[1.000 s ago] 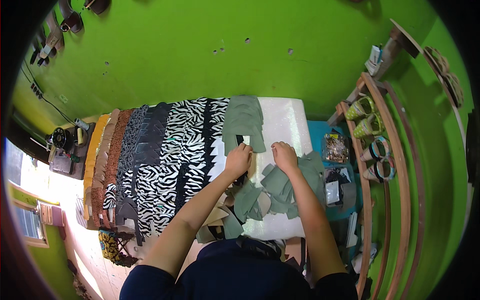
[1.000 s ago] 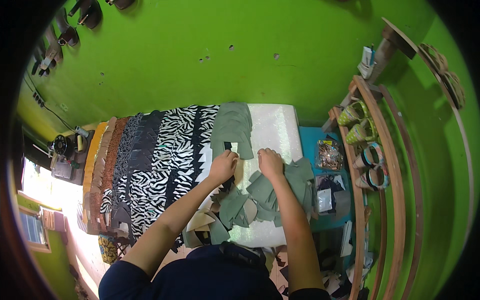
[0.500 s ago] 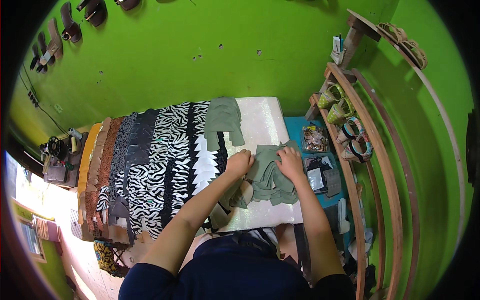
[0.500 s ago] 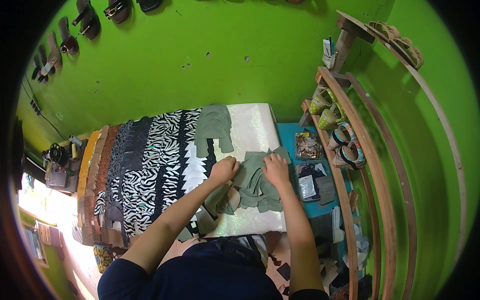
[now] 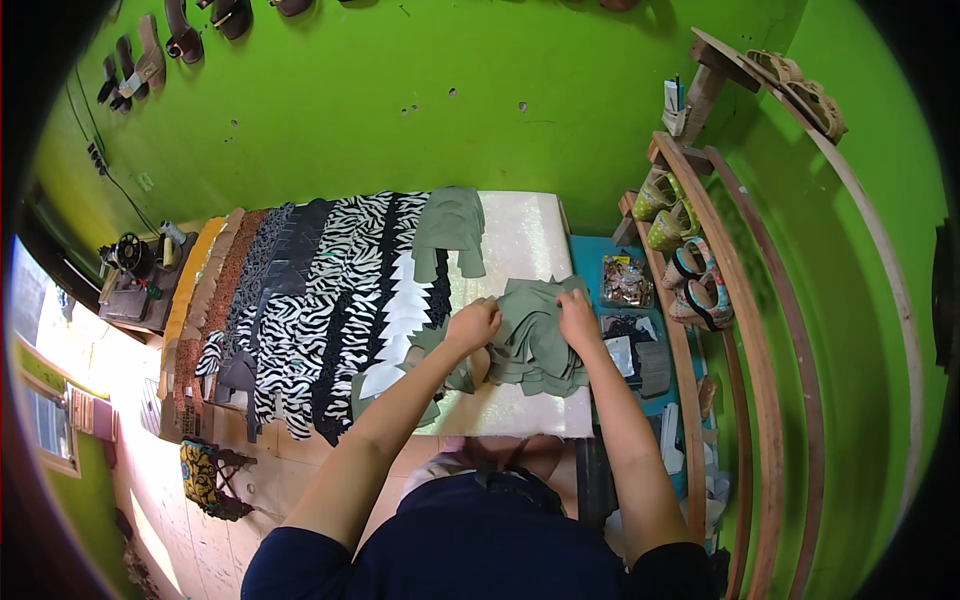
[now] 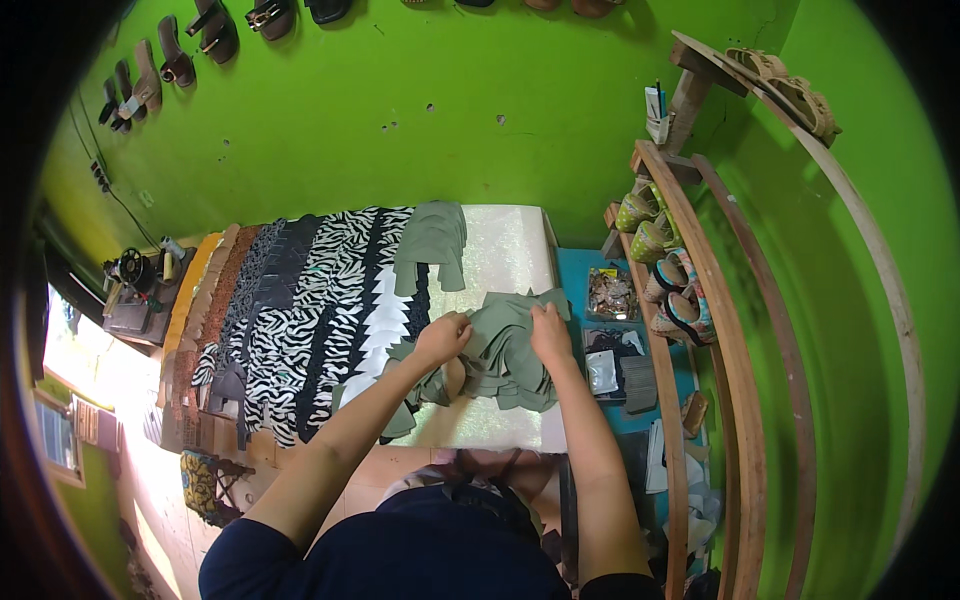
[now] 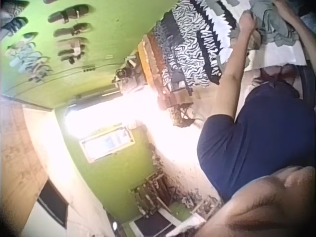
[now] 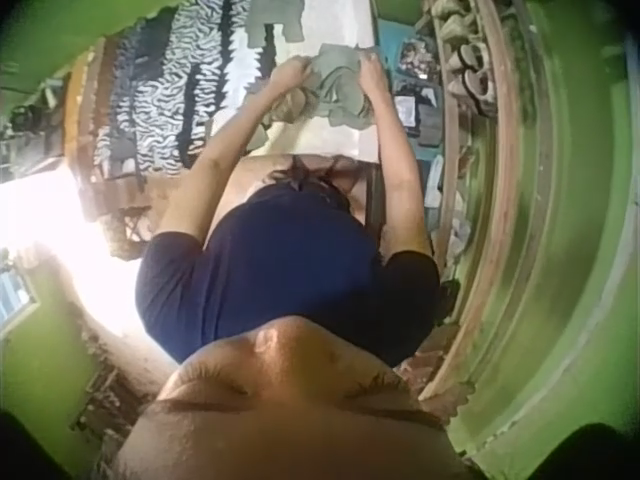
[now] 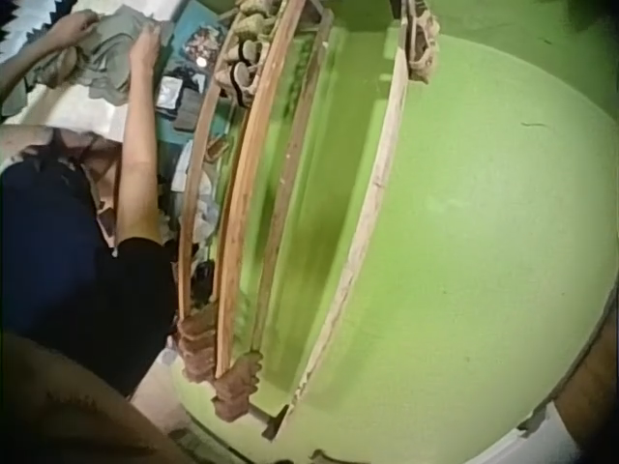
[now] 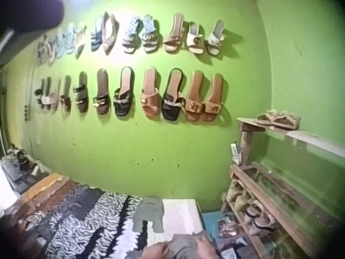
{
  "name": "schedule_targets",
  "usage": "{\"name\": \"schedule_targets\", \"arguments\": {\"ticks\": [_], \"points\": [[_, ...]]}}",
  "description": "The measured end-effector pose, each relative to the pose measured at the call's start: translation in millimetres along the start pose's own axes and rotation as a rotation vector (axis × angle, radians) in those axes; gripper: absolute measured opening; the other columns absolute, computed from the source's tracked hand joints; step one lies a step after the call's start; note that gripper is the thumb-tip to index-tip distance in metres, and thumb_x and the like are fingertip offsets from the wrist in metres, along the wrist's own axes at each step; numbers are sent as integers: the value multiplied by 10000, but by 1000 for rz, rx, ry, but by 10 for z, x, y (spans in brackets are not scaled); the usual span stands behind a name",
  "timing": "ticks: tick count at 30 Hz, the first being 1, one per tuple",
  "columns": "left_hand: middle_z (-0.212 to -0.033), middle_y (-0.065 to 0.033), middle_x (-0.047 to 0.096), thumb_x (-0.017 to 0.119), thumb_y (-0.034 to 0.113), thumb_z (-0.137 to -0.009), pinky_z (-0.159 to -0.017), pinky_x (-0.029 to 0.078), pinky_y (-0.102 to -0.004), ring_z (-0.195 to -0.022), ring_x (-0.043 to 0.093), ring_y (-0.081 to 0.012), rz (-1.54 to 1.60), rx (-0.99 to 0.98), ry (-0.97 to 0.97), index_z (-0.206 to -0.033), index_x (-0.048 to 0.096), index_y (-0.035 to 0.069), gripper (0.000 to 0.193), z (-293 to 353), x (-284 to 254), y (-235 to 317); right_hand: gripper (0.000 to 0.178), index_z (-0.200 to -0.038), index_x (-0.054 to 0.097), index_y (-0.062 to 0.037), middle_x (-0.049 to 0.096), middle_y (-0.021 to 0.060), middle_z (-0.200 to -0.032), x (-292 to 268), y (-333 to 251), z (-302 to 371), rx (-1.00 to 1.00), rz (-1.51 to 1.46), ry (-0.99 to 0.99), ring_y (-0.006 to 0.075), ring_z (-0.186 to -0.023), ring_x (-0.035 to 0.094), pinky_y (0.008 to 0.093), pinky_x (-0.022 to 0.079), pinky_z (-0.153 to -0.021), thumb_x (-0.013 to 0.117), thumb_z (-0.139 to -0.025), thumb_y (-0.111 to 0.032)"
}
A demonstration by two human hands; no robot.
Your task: Sorting and stacking various leather and fabric components for shoe manufacturing on a workshop table.
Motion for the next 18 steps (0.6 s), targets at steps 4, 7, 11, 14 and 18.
{"name": "schedule_targets", "arguments": {"ticks": [4, 7, 11, 14, 18], "points": [[-914, -134, 571, 512, 242, -815, -720, 466, -399, -822, 575, -322, 87, -27, 15, -938, 564, 68, 219, 200, 85, 128, 183, -905, 559, -23, 555, 158, -850, -59, 25, 114, 8, -137, 31, 313, -784, 563, 384, 456, -691, 539, -726, 7], [-1016, -137, 532, 542, 212, -790, -731, 467, -406, -863, 562, -336, 95, 26, 84, -1016, 520, 92, 257, 325, 38, 248, 137, -883, 563, -30, 575, 139, -809, -186, -193, 172, -52, -214, -2, 293, -757, 575, 374, 455, -672, 541, -747, -23], [-1161, -125, 456, 628, 163, -730, -861, 404, -384, -1040, 472, -306, 31, 267, 198, -1128, 470, 106, 432, 392, -244, 626, 93, -867, 557, -39, 574, 137, -833, -371, -721, 269, -289, -347, -51, 305, -765, 574, 369, 451, -664, 536, -785, -78], [-1101, -66, 497, 655, 170, -706, -898, 346, -396, -1066, 444, -252, -74, 330, 244, -1039, 532, 111, 360, 497, -335, 743, 100, -885, 541, -42, 580, 142, -828, -492, -991, 335, -361, -354, -47, 324, -762, 567, 376, 444, -656, 516, -819, -112], [-944, -24, 569, 658, 268, -716, -847, 323, -380, -983, 481, -251, -127, 160, 248, -862, 593, 106, 228, 671, -427, 560, 100, -903, 520, -53, 594, 148, -803, -447, -1027, 426, -233, -439, -159, 338, -755, 574, 391, 440, -637, 478, -850, -127]]}}
Point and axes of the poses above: each hand's wrist, its own z-axis away from the middle knuckle, its own x-axis out of the palm, y = z × x, the point moved 9 cm from there along -z, towards the middle knuckle
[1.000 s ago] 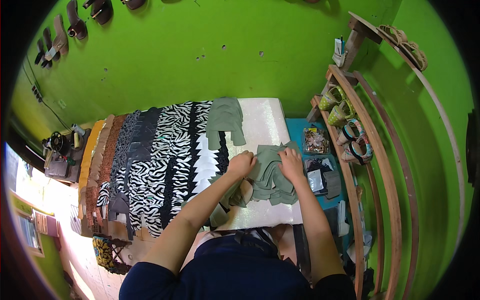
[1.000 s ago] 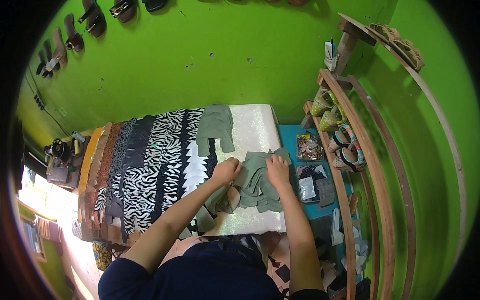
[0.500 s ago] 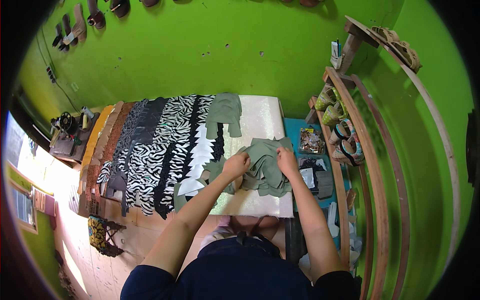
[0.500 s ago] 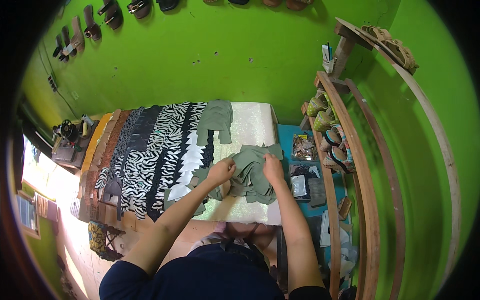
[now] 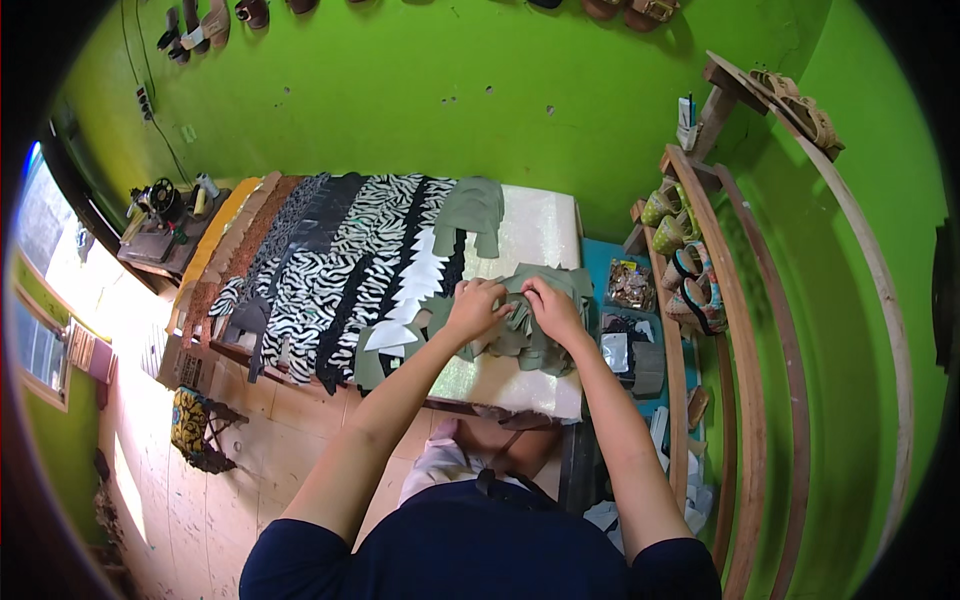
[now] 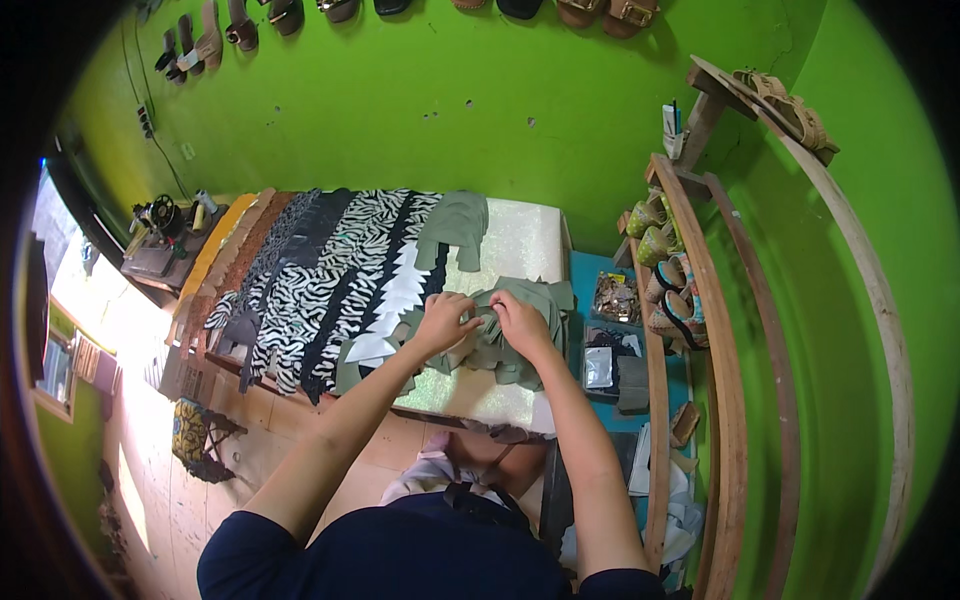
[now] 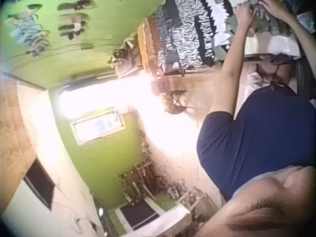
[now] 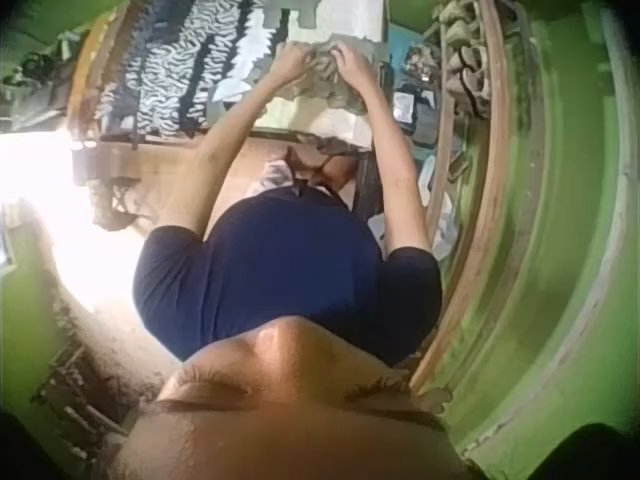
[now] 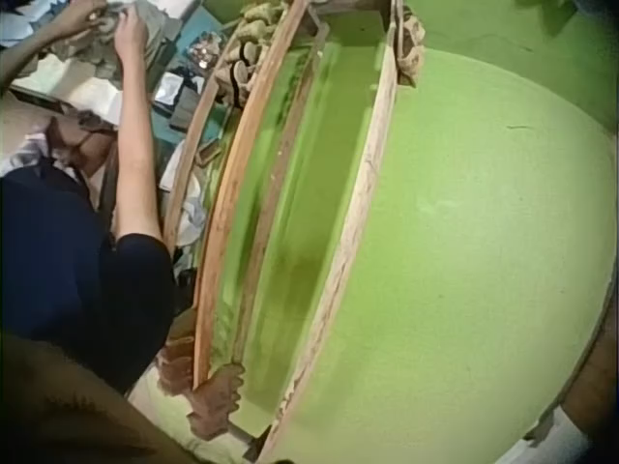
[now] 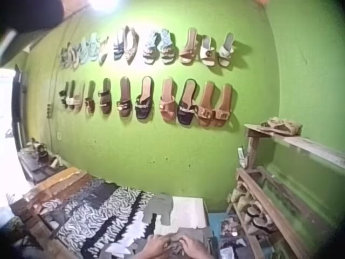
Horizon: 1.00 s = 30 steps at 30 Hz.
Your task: Sorting and stacking various leather and fabric components for shoe manufacturing on a workshop table.
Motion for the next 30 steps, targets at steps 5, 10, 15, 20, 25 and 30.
{"name": "schedule_targets", "arguments": {"ticks": [5, 10, 15, 20, 25, 30], "points": [[-794, -82, 605, 643, 359, -730, -743, 389, -383, -812, 554, -282, 50, -99, -116, -842, 581, 65, 321, 297, -37, -232, 124, -945, 534, -79, 591, 155, -750, 78, 101, 107, -134, -111, 115, 315, -699, 592, 373, 432, -587, 471, -866, -153], [-713, -142, 591, 642, 296, -759, -596, 438, -342, -658, 571, -251, 435, -402, -120, -827, 562, -10, 323, 595, -54, -866, 138, -966, 538, -80, 601, 146, -789, 422, 118, 11, 95, -139, -41, 289, -683, 584, 340, 434, -608, 491, -865, -162], [-729, -77, 592, 599, 290, -818, -609, 420, -284, -649, 512, -128, 618, -495, -39, -849, 584, -21, 313, 474, -191, -1106, 173, -1001, 541, -43, 610, 97, -877, 603, 305, -255, -33, -432, 88, 167, -786, 580, 273, 451, -702, 546, -836, -95], [-738, -66, 596, 574, 269, -836, -644, 427, -277, -677, 514, -112, 732, -546, -12, -855, 580, -20, 289, 330, -24, -1639, 177, -992, 543, 1, 600, 63, -865, 912, 542, -677, 121, -675, 38, 108, -816, 560, 235, 453, -720, 564, -818, -29], [-804, -118, 628, 591, 274, -808, -684, 457, -301, -734, 598, -194, 614, -575, -50, -904, 595, 2, 288, -98, 248, -2213, 157, -977, 566, -2, 601, 52, -857, 1126, 1011, -1167, 237, -646, 138, 103, -785, 565, 228, 449, -705, 542, -823, -21], [-828, -151, 634, 592, 266, -806, -698, 468, -318, -748, 614, -240, 540, -509, -54, -915, 593, -5, 293, -601, 413, -2599, 160, -979, 572, -9, 597, 33, -825, 1235, 1349, -1649, 279, -632, 239, 93, -739, 547, 223, 433, -670, 528, -825, -23]]}}
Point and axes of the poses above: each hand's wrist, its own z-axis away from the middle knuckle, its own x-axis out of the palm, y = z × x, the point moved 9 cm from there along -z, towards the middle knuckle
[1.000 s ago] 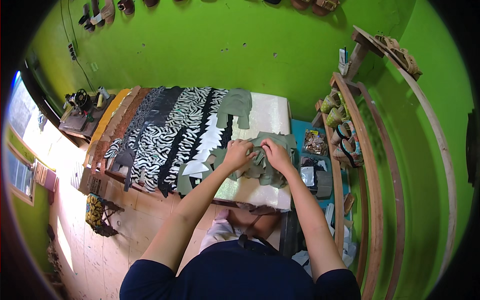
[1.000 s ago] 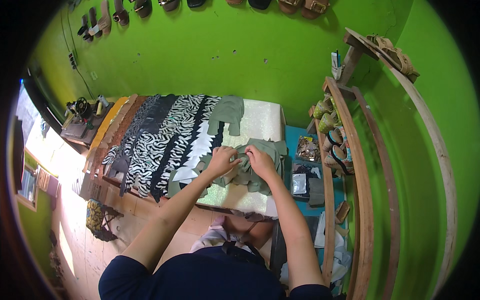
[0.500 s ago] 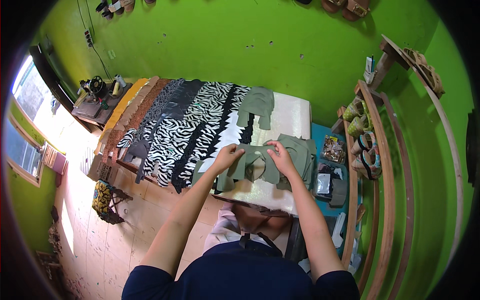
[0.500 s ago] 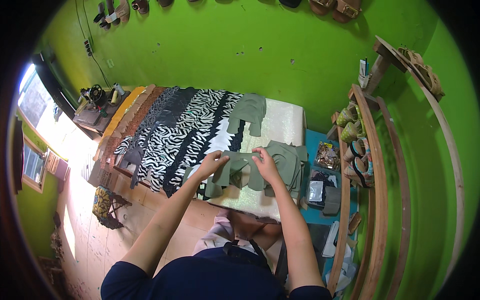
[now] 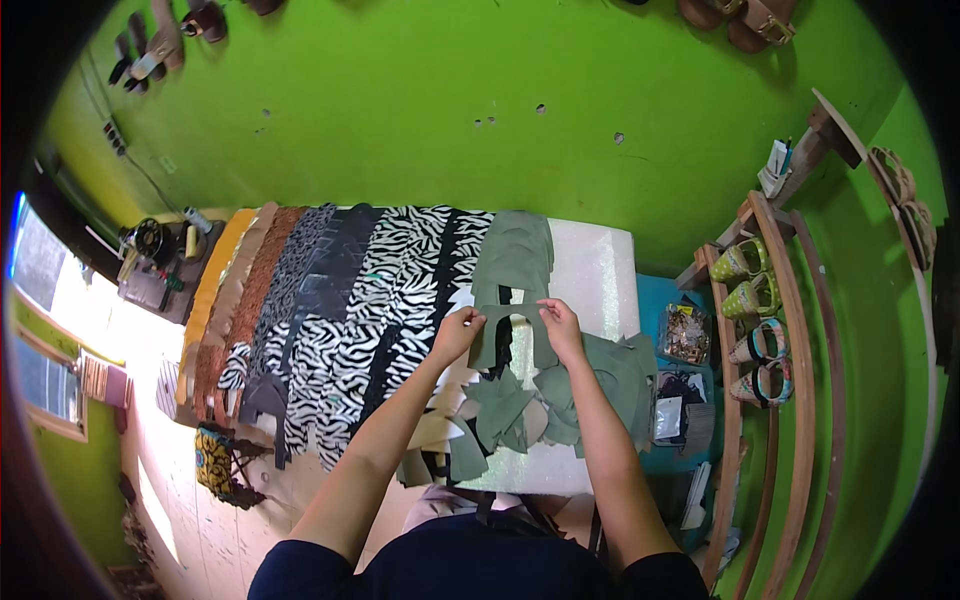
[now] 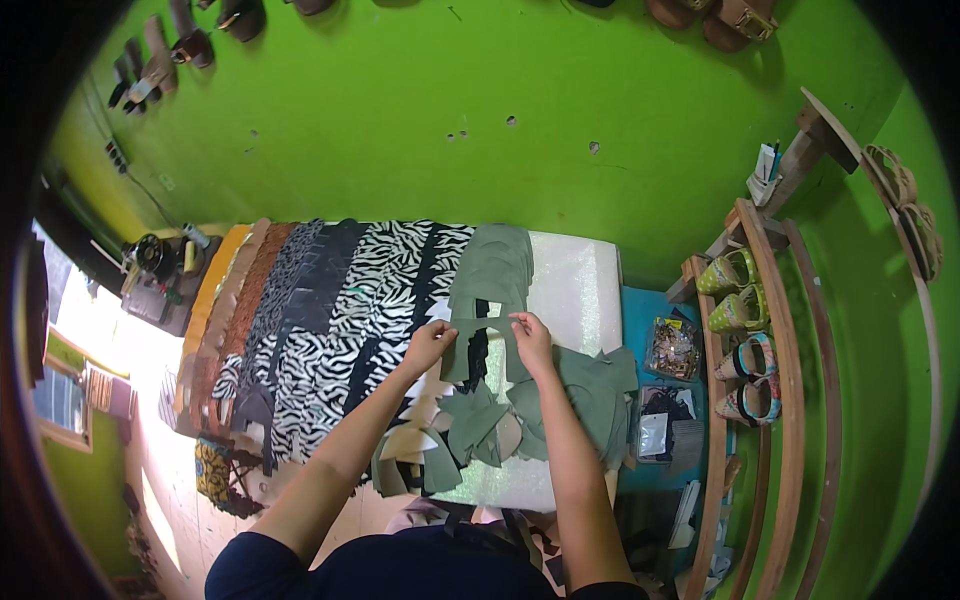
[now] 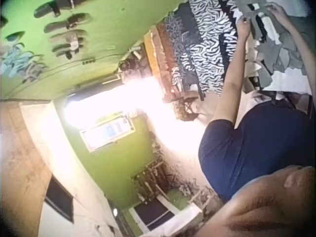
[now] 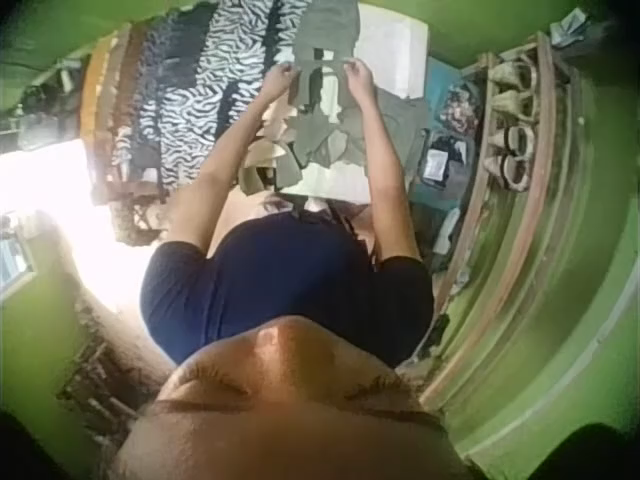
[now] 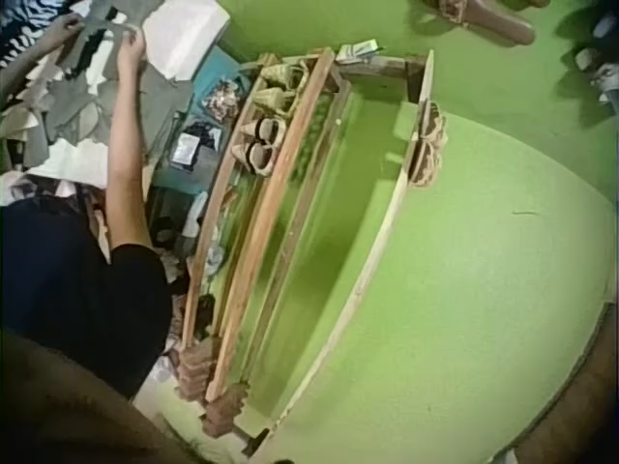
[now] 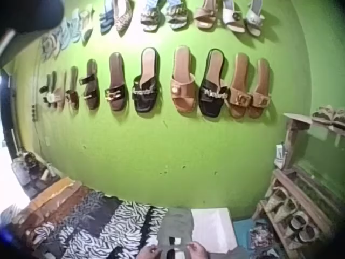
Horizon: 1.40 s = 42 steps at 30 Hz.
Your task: Sorting and stacking various leather and fabric components for shoe manufacturing on a workshop table.
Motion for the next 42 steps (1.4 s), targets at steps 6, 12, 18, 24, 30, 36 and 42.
{"name": "schedule_targets", "arguments": {"ticks": [6, 12, 18, 24, 30, 36, 42], "points": [[-803, -142, 625, 576, 246, -818, -682, 454, -312, -719, 593, -213, -44, -61, -29, -916, 575, -25, 288, -529, 36, -71, 165, -983, 575, -20, 589, 48, -779, -2, 301, -419, 93, 131, 115, 101, -677, 516, 238, 415, -623, 535, -827, -51], [-930, -193, 588, 580, 164, -793, -754, 454, -357, -853, 580, -314, -103, -47, -20, -974, 556, -23, 261, -669, 59, -70, 273, -1060, 536, -42, 564, 138, -945, 10, -178, -392, -298, 736, 381, 253, -904, 549, 349, 428, -769, 530, -787, -36], [-982, -166, 512, 543, 75, -764, -846, 394, -378, -947, 499, -327, -208, 211, -71, -1007, 513, 2, 255, 17, 28, 312, 279, -986, 577, -111, 552, 89, -976, 696, -194, 366, -70, 599, -533, 291, -998, 487, 394, 383, -868, 558, -712, -60], [-880, -145, 556, 520, 73, -779, -739, 444, -365, -822, 550, -308, -148, 172, -268, -906, 561, 8, 148, 592, 358, 150, 189, -855, 632, -166, 555, 33, -978, 858, 56, 993, 52, 763, -962, 239, -1007, 478, 371, 328, -909, 603, -669, -144], [-821, -149, 567, 529, 86, -777, -701, 451, -371, -771, 561, -313, -124, 156, -165, -871, 576, 4, 133, 762, 347, 335, 98, -769, 636, -160, 545, 30, -953, 821, -48, 1082, -19, 775, -979, 231, -1015, 458, 372, 316, -918, 629, -674, -185], [-815, -144, 569, 531, 138, -824, -672, 440, -337, -747, 562, -273, -105, 94, -210, -902, 581, 4, 164, 991, 395, 406, 53, -743, 608, -123, 538, 30, -916, 726, -169, 1161, -12, 707, -923, 231, -1005, 450, 379, 310, -922, 616, -723, -171], [-751, -149, 587, 528, 220, -855, -622, 442, -340, -650, 557, -288, 52, -25, -262, -852, 585, -20, 247, 1120, 361, 505, 136, -890, 520, -63, 589, 87, -800, 517, -283, 1036, 202, 234, -761, 217, -754, 566, 302, 427, -688, 576, -786, -131]]}}
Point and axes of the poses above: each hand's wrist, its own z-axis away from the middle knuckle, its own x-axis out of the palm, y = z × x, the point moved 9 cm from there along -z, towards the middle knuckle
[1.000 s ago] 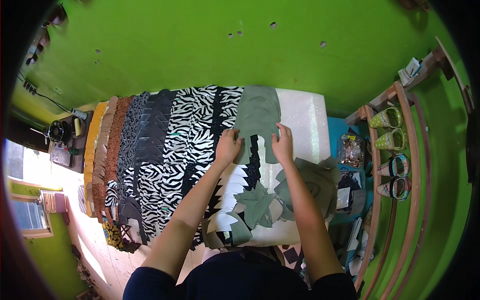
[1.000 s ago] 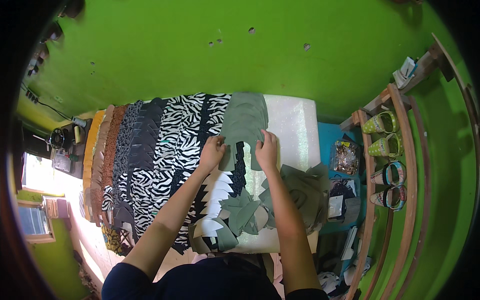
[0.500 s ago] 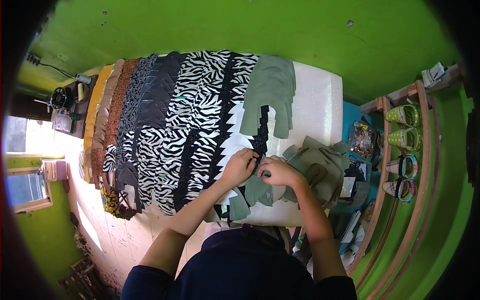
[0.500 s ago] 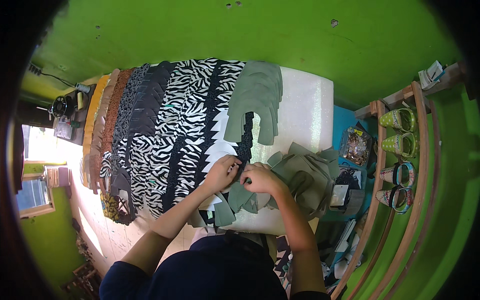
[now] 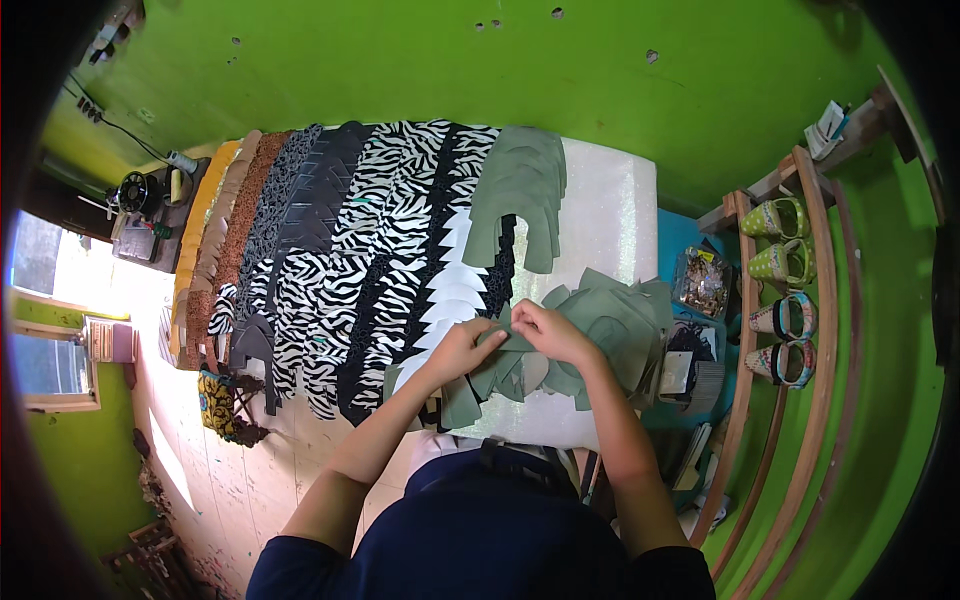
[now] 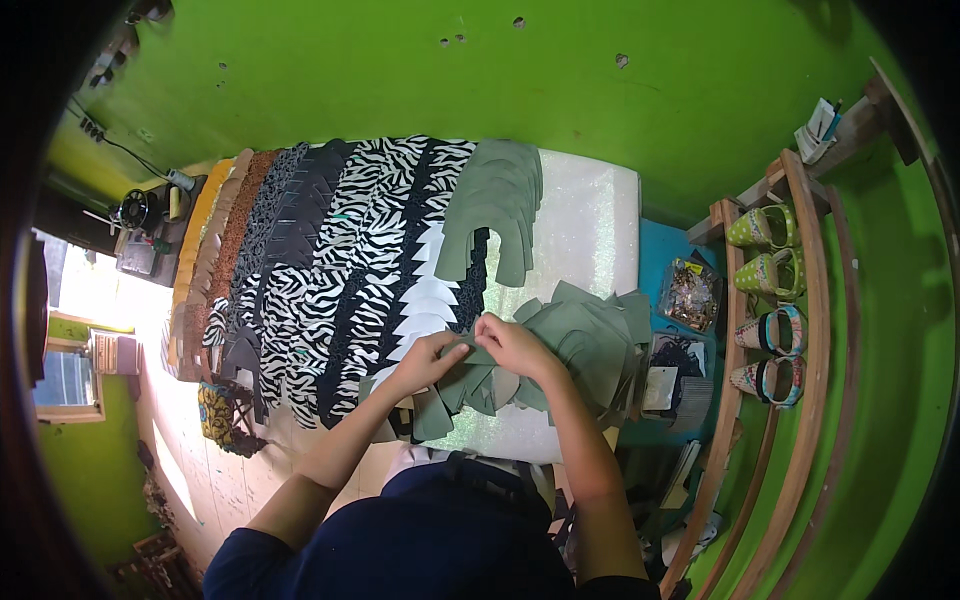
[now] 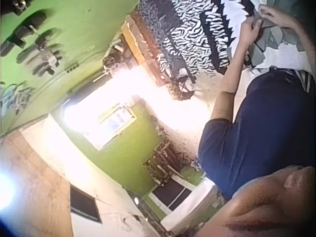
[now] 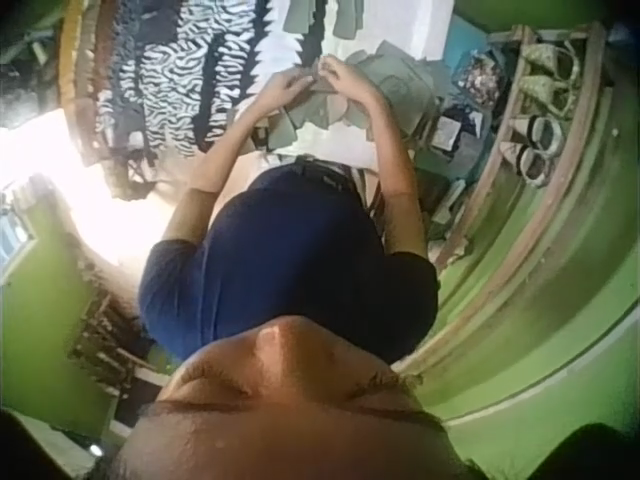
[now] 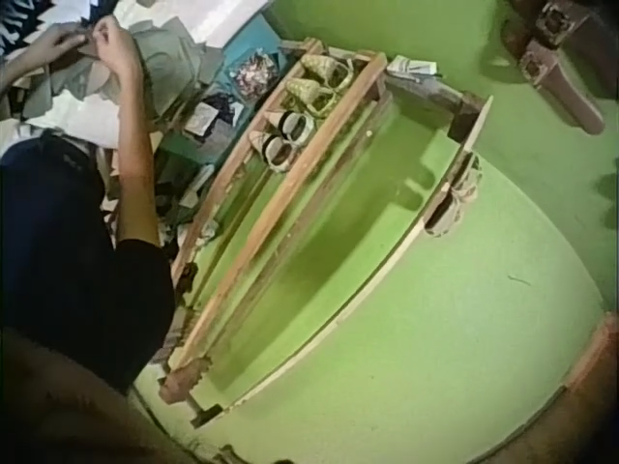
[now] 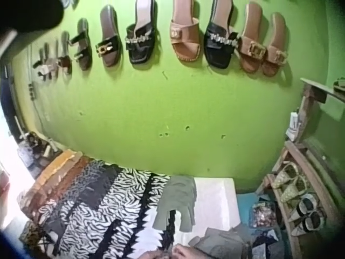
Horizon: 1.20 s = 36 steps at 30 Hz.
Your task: Sorting and stacking various leather and fabric components for shoe manufacturing on a workshop table.
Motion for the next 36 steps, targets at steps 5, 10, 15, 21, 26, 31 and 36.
{"name": "schedule_targets", "arguments": {"ticks": [5, 10, 15, 21, 26, 31, 36], "points": [[-643, -119, 584, 541, 241, -861, -548, 425, -317, -555, 543, -211, 63, -67, 152, -887, 601, -6, 256, -38, -65, -134, 184, -945, 506, -29, 578, 59, -697, -89, -33, -11, 33, -123, 144, 124, -619, 537, 271, 411, -559, 558, -834, -167], [-620, -98, 558, 562, 219, -849, -519, 402, -286, -539, 478, -144, 64, -76, 184, -901, 600, -1, 230, -278, -133, -281, 212, -953, 564, -17, 599, 90, -718, -259, 245, -169, 39, -83, 216, 141, -636, 559, 278, 427, -578, 590, -810, -172], [-654, -67, 604, 584, 159, -827, -534, 431, -255, -551, 526, -112, 77, -58, 190, -893, 598, 1, 172, -697, -319, -301, 240, -922, 584, -15, 629, 160, -809, -745, 235, -367, -5, 77, 535, 278, -748, 616, 335, 459, -657, 609, -790, -214], [-698, -152, 624, 497, 271, -857, -558, 476, -328, -660, 638, -216, -166, -198, 191, -838, 606, 19, 276, -1277, -545, -254, 294, -926, 603, -26, 627, 179, -836, -1175, 205, -746, 112, 285, 704, 330, -795, 604, 391, 462, -680, 620, -768, -273], [-740, -156, 626, 489, 313, -819, -618, 477, -414, -706, 610, -326, -441, -202, 331, -816, 617, 57, 286, -1599, -716, -433, 304, -961, 608, -33, 635, 169, -869, -1281, 397, -1029, 200, 251, 741, 286, -815, 621, 350, 478, -711, 650, -752, -250], [-699, -136, 622, 535, 325, -792, -613, 481, -404, -675, 613, -306, -598, -280, 247, -787, 615, 71, 267, -1722, -692, -476, 239, -871, 610, -42, 639, 138, -819, -1323, 545, -1133, 272, 286, 759, 277, -759, 620, 350, 476, -655, 661, -736, -232], [-690, -130, 633, 554, 312, -765, -606, 497, -386, -658, 627, -275, -628, -269, 289, -739, 626, 70, 253, -1769, -673, -559, 228, -914, 526, -86, 595, 107, -873, -1189, 565, -1206, 255, 440, 758, 304, -891, 551, 415, 398, -753, 628, -748, -206]]}}
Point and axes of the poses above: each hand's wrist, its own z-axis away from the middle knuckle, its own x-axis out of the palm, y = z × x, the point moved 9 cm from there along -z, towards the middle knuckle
